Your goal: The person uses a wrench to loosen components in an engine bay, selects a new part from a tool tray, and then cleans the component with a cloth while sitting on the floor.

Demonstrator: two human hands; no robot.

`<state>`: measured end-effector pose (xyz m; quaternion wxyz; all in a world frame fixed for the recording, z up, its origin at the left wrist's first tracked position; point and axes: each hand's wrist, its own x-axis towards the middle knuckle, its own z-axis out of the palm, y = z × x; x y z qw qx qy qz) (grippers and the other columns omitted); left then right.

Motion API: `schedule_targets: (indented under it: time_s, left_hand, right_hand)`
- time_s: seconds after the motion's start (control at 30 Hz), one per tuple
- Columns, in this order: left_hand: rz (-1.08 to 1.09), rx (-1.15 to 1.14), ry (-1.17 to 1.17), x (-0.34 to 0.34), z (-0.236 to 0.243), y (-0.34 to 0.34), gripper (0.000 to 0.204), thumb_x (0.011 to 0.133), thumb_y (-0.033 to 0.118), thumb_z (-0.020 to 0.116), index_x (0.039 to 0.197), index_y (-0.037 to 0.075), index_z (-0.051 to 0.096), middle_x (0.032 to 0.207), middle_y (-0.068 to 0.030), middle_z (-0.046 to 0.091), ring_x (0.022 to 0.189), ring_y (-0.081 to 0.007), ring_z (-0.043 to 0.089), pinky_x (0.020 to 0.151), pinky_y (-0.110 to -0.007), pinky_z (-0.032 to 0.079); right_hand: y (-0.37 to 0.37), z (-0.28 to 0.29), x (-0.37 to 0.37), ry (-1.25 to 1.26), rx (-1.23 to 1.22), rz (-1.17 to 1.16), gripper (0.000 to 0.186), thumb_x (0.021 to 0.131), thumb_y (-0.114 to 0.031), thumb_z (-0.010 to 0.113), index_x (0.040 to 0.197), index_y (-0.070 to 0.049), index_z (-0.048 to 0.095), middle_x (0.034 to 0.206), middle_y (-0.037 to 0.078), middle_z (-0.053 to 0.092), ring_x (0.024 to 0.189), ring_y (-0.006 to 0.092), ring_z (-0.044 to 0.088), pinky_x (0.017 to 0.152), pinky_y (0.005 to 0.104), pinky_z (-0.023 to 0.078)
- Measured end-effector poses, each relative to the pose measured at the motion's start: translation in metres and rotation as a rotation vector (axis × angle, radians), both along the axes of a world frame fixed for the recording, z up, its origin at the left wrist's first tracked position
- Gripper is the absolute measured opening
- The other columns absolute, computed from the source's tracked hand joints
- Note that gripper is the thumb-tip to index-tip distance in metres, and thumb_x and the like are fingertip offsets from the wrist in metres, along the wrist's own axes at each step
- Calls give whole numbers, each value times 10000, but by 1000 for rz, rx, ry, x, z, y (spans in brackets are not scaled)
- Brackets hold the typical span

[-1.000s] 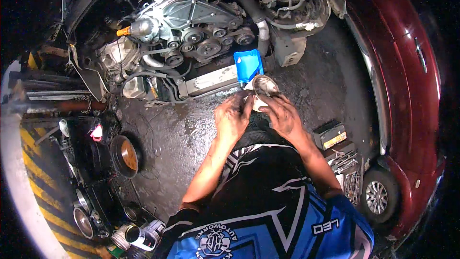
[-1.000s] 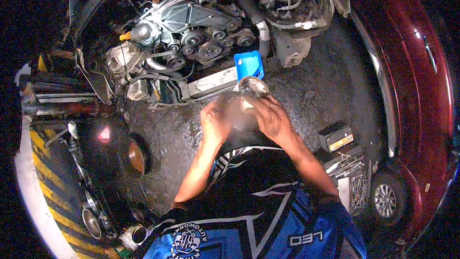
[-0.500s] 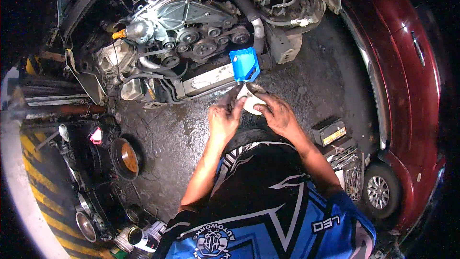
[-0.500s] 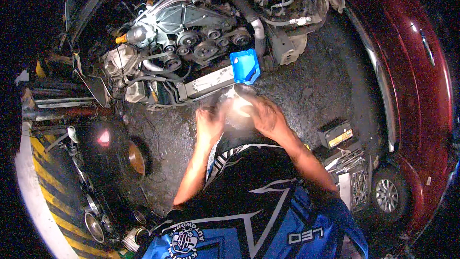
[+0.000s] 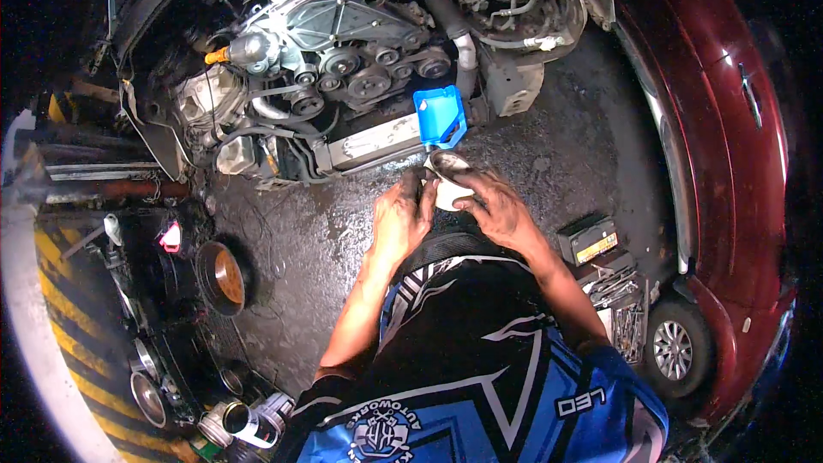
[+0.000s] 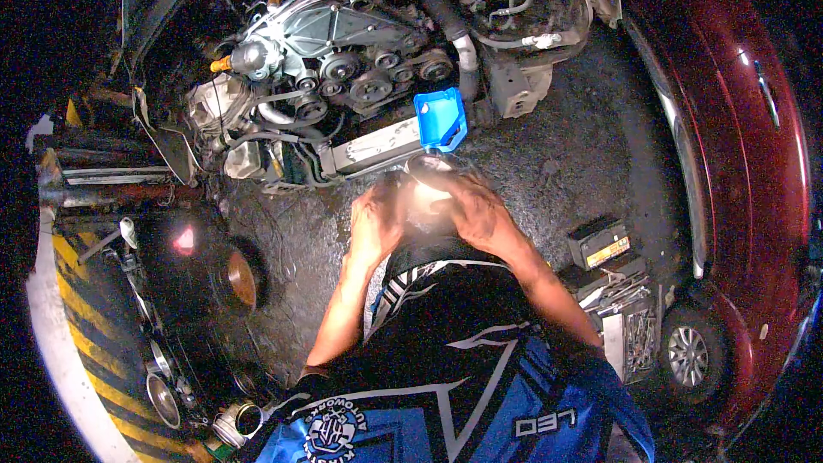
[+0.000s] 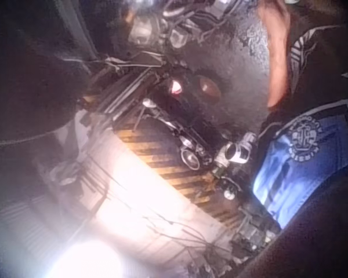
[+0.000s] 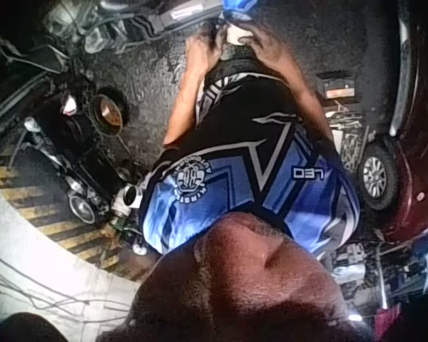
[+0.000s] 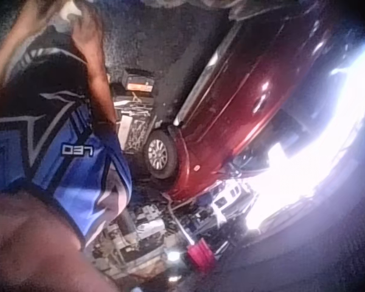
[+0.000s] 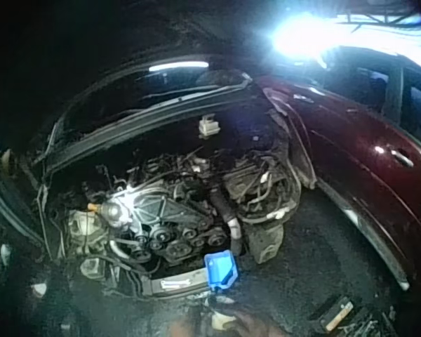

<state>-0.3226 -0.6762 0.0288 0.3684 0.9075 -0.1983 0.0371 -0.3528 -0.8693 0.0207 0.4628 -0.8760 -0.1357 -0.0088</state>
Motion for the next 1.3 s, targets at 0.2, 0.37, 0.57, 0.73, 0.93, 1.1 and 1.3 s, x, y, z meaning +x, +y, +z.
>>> schedule_targets:
  time_s: [0.2, 0.37, 0.57, 0.73, 0.93, 1.1, 1.3]
  left_hand:
    - [35, -129, 28, -7, 0, 2, 172, 912, 173, 604, 979, 15, 598, 808, -207, 665, 749, -380, 663, 635, -436, 510]
    - [244, -313, 140, 2, -13, 10, 289, 898, 280, 636, 1029, 23, 641, 743, -186, 664, 672, -309, 669, 595, -402, 487]
    - [147, -176, 233, -10, -33, 13, 275, 835, 279, 706, 921, 18, 683, 676, -159, 625, 570, -266, 596, 564, -393, 456]
    - [188, -261, 66, -11, -14, 11, 221, 846, 232, 693, 865, 12, 693, 706, -157, 634, 616, -303, 612, 611, -391, 484]
    - [26, -53, -193, -21, 39, 25, 74, 766, 38, 711, 836, 28, 694, 758, -116, 639, 695, -300, 635, 607, -364, 508]
    - [141, -154, -6, -22, 29, 22, 102, 804, 117, 713, 814, 19, 687, 760, -121, 652, 696, -306, 645, 620, -387, 514]
    - [320, -174, 236, 6, -74, 61, 355, 975, 318, 479, 1136, 20, 587, 747, -153, 627, 728, -233, 644, 614, -371, 494]
  right_hand:
    - [7, -1, 0, 72, 6, -7, 391, 918, -165, 498, 1305, -125, 533, 1346, 141, 524, 1219, 331, 509, 1031, 416, 394]
    - [7, -3, -5, 144, -22, 42, 291, 932, -130, 476, 1197, -169, 588, 1330, 141, 527, 1203, 334, 518, 1022, 418, 411]
    - [12, 1, -9, 155, -34, 29, 316, 914, -168, 539, 1221, -103, 576, 1301, 155, 551, 1184, 352, 529, 1021, 417, 410]
    - [10, 8, -15, 261, 110, 45, 459, 889, -243, 610, 1291, -44, 516, 1294, 194, 555, 1195, 364, 527, 992, 409, 430]
    - [15, 0, -9, 306, -68, -123, 494, 890, -321, 629, 1291, -57, 515, 1189, 215, 609, 1082, 377, 601, 897, 417, 476]
    - [10, -7, -5, 219, 53, -67, 433, 904, -355, 588, 1240, -82, 574, 1129, 192, 643, 1008, 363, 630, 869, 412, 489]
    - [6, -30, -3, 455, 71, -206, 397, 904, -374, 585, 1105, -40, 662, 1015, 187, 686, 933, 301, 667, 823, 369, 492]
